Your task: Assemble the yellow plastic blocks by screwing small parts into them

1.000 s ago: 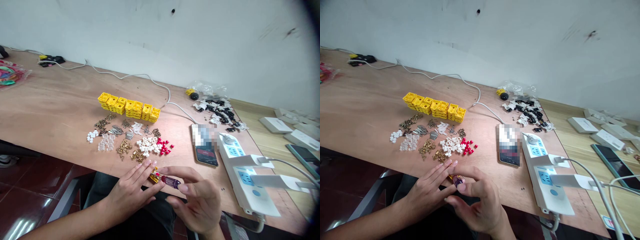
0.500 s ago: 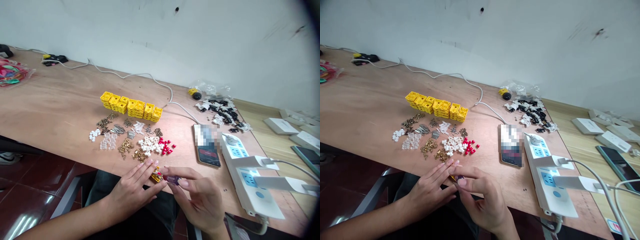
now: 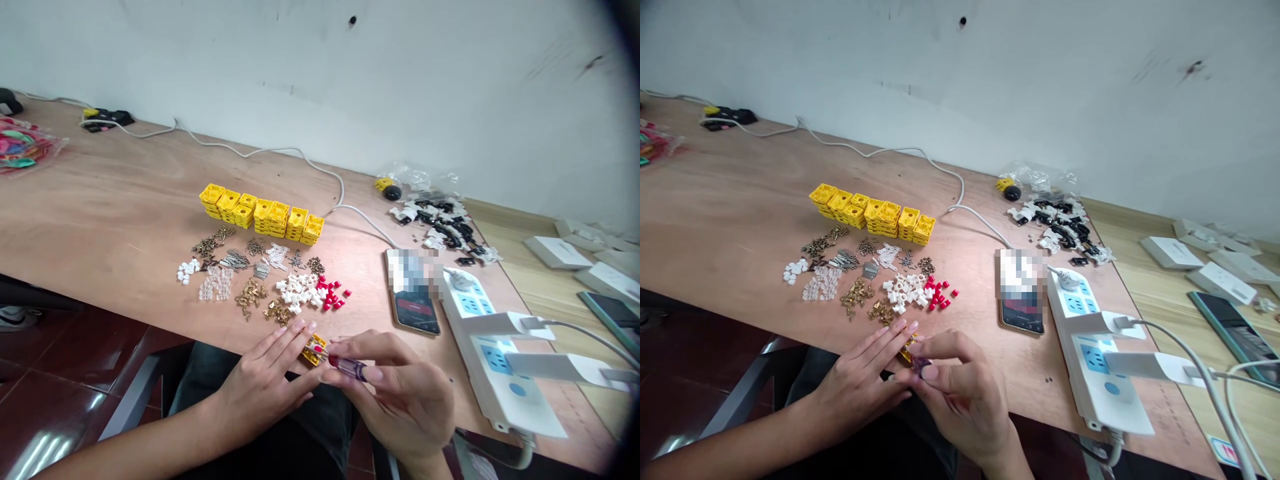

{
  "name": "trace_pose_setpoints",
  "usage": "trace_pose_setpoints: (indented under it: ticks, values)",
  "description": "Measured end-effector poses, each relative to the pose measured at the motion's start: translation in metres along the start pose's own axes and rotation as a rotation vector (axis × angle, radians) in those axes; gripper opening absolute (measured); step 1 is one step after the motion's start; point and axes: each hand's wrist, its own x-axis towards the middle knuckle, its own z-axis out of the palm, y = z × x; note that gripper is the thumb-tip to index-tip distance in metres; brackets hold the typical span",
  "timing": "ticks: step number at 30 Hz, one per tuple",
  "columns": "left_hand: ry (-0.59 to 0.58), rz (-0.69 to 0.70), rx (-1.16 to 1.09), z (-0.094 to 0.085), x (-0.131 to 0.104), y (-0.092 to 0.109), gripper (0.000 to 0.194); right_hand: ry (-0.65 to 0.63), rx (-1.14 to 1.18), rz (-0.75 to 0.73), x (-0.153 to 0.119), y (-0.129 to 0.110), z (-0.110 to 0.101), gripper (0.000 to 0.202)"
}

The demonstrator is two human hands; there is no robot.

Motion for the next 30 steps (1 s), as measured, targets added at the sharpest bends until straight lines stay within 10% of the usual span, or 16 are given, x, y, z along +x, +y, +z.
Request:
trace_pose_setpoints:
  ticks: [18,23,30]
  values:
    - [0.018,0.014,-0.013,0.0005,0.0006,-0.0010,0.055,-0.045,-0.054,0.026,0.0057,-0.0026,0.0017,0.041]
    - [0.012,0.012,-0.004,-0.0005,0.0017,-0.0002,0.050,0.137,-0.135,-0.052,0.0059,-0.0029,0.0000,0.037]
    - [0.048,-0.002,0.021,0.0044,-0.0004,0.0015,0.049,-0.044,-0.090,0.017,-0.0036,0.0004,-0.0014,0.054]
